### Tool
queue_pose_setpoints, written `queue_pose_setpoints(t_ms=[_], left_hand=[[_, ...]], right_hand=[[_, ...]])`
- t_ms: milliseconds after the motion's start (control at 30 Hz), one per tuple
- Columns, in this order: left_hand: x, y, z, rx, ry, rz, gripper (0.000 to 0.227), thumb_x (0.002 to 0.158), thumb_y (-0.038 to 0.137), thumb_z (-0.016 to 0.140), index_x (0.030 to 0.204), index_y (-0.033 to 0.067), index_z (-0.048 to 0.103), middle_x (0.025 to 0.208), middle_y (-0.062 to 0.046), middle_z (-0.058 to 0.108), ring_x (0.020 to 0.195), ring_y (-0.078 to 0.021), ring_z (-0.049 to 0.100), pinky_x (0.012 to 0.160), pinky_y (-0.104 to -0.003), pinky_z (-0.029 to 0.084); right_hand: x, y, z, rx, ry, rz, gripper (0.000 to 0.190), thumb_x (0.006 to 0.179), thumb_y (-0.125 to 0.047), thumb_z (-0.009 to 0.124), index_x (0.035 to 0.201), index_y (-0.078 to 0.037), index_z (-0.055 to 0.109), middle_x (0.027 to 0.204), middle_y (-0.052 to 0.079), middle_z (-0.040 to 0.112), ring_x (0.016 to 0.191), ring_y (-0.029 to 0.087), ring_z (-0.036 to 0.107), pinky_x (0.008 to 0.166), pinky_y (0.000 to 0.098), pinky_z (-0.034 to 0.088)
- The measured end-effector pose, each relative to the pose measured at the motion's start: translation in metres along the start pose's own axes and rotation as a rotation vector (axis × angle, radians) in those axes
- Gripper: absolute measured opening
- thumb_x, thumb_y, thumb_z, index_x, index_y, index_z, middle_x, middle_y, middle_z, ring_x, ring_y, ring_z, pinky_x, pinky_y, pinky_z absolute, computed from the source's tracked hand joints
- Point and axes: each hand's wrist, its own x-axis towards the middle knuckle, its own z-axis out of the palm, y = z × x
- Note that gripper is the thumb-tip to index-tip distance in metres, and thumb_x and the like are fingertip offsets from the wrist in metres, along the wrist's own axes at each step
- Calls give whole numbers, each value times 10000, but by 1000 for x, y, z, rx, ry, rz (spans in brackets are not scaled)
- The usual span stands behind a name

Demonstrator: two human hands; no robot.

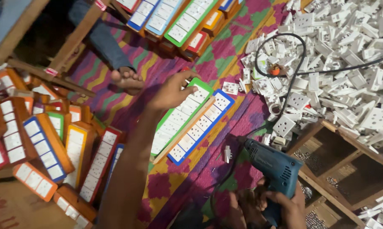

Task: The person uses a corded electric drill to fasten white socket modules into long wooden power strip housings. They hold the strip steady with one hand while drilling with the other, then flip the strip to inspect the back and manually adjust the internal wiring before continuing.

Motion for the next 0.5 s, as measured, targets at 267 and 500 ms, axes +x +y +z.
queue_pose_setpoints(t_ms=[267,500], left_hand=[[23,-58,25,-310,-105,-157,339,950,57,657,1281,-7,615,1029,-74,718,845,-105,659,723,-272,552],[17,-80,36,-439,-50,-125,385,998,75,670,1367,-11,608,1140,-56,737,963,-77,679,834,-256,567]], right_hand=[[9,-2,-1,-23,91,-7,610,640,96,537,1248,77,487,921,254,661,508,276,595,463,387,506],[19,5,-16,152,-69,11,453,804,81,553,1236,196,482,767,316,567,551,343,621,530,449,543]])
